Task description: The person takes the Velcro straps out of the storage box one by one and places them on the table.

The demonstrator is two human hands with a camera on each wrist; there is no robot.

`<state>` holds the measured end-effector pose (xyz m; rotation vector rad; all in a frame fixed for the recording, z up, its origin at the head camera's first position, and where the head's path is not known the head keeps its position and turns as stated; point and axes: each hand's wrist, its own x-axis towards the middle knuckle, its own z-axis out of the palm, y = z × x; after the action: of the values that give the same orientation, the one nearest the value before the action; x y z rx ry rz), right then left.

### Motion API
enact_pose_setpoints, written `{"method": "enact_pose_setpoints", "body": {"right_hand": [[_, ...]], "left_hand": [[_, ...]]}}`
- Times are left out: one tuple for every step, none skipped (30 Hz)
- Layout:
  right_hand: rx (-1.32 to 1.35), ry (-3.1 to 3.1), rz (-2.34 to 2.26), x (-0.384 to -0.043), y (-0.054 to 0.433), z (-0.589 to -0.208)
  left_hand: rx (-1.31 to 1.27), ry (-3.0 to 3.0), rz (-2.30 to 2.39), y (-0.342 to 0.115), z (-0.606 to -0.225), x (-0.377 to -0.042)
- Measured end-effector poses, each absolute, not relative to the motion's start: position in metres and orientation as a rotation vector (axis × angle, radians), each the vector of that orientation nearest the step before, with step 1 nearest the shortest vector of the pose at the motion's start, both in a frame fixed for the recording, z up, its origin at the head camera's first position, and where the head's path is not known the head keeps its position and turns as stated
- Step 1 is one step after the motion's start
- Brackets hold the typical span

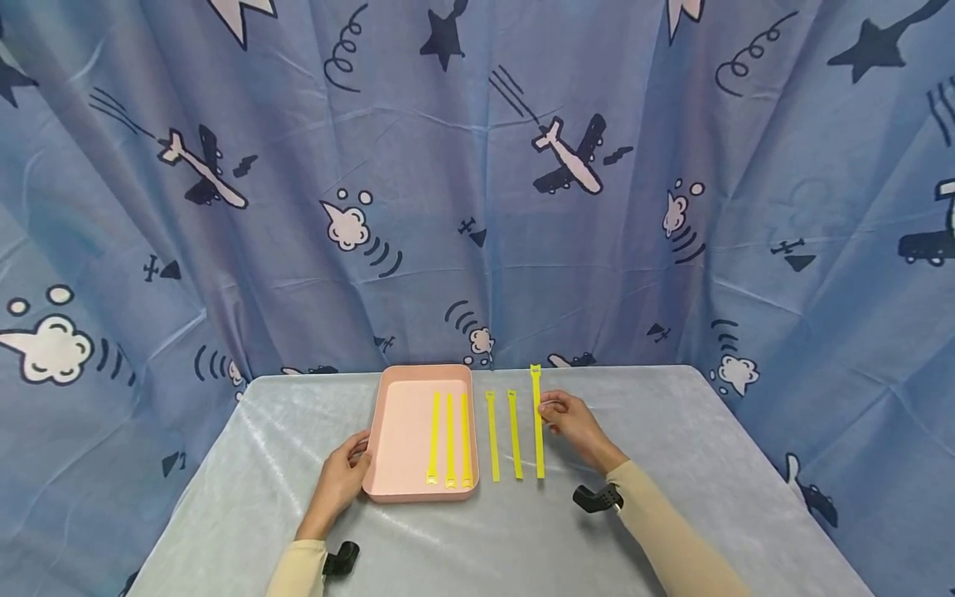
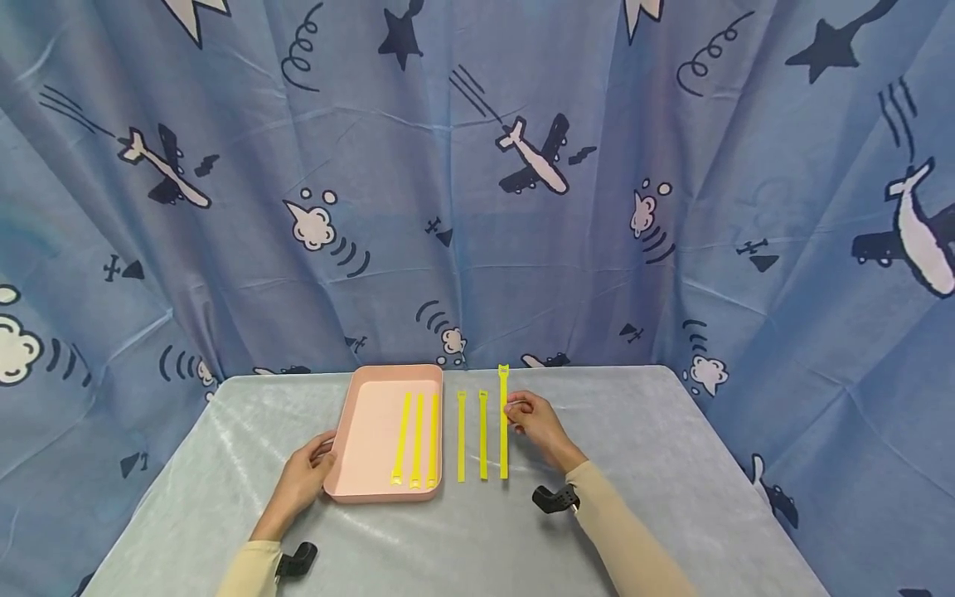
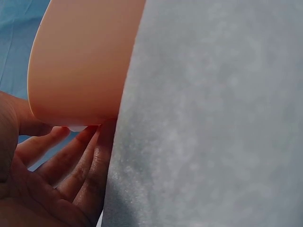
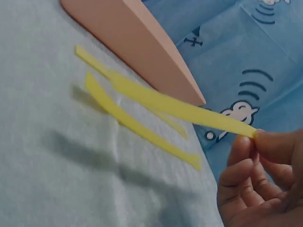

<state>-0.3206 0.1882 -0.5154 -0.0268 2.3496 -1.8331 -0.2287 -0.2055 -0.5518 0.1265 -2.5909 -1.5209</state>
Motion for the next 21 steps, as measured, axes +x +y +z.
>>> {"method": "enact_pose_setpoints", "body": {"right_hand": [[-0.026, 2.349, -1.817, -0.322, 0.19, -0.518], [-0.017, 2.346, -1.804, -0.324, 0.191, -0.52], [-0.002, 2.345, -1.79, -0.326, 0.191, -0.521], [0.019, 2.342, -1.777, -0.327, 0.191, -0.523], [0.031, 2.347, -1.761, -0.329, 0.192, -0.524], [0.044, 2.356, -1.741, -0.33, 0.192, -0.526], [0.049, 2.361, -1.725, -0.331, 0.191, -0.527], [0.063, 2.364, -1.717, -0.332, 0.191, -0.529], [0.068, 2.373, -1.703, -0.333, 0.19, -0.53], [0.07, 2.381, -1.692, -0.334, 0.19, -0.531], [0.068, 2.389, -1.679, -0.335, 0.189, -0.533], [0.067, 2.395, -1.67, -0.336, 0.189, -0.534], [0.065, 2.395, -1.664, -0.337, 0.189, -0.535], [0.07, 2.4, -1.654, -0.338, 0.189, -0.537], [0.079, 2.403, -1.643, -0.338, 0.189, -0.538], [0.087, 2.403, -1.637, -0.339, 0.189, -0.539], [0.09, 2.407, -1.629, -0.339, 0.189, -0.54], [0.092, 2.411, -1.621, -0.339, 0.189, -0.541], [0.1, 2.409, -1.619, -0.34, 0.189, -0.542], [0.111, 2.41, -1.616, -0.34, 0.189, -0.542], [0.121, 2.415, -1.613, -0.341, 0.189, -0.543]], "left_hand": [[0.126, -2.593, -1.515, -0.206, -0.552, -0.229], [0.127, -2.593, -1.511, -0.206, -0.552, -0.229], [0.127, -2.595, -1.506, -0.206, -0.552, -0.229], [0.128, -2.597, -1.502, -0.206, -0.552, -0.229], [0.127, -2.597, -1.499, -0.206, -0.552, -0.229], [0.127, -2.598, -1.496, -0.206, -0.552, -0.229], [0.129, -2.598, -1.497, -0.206, -0.552, -0.229], [0.129, -2.597, -1.502, -0.206, -0.552, -0.229], [0.131, -2.596, -1.502, -0.206, -0.552, -0.229], [0.129, -2.596, -1.501, -0.206, -0.552, -0.229], [0.129, -2.597, -1.499, -0.206, -0.552, -0.228], [0.129, -2.598, -1.497, -0.206, -0.552, -0.228], [0.13, -2.599, -1.495, -0.206, -0.552, -0.228], [0.129, -2.599, -1.49, -0.206, -0.552, -0.228], [0.13, -2.6, -1.485, -0.206, -0.552, -0.228], [0.121, -2.599, -1.479, -0.206, -0.552, -0.228], [0.125, -2.597, -1.479, -0.206, -0.552, -0.228], [0.126, -2.594, -1.48, -0.206, -0.552, -0.229], [0.128, -2.591, -1.482, -0.206, -0.552, -0.229], [0.124, -2.585, -1.483, -0.206, -0.553, -0.23], [0.118, -2.58, -1.485, -0.207, -0.553, -0.23]]}}
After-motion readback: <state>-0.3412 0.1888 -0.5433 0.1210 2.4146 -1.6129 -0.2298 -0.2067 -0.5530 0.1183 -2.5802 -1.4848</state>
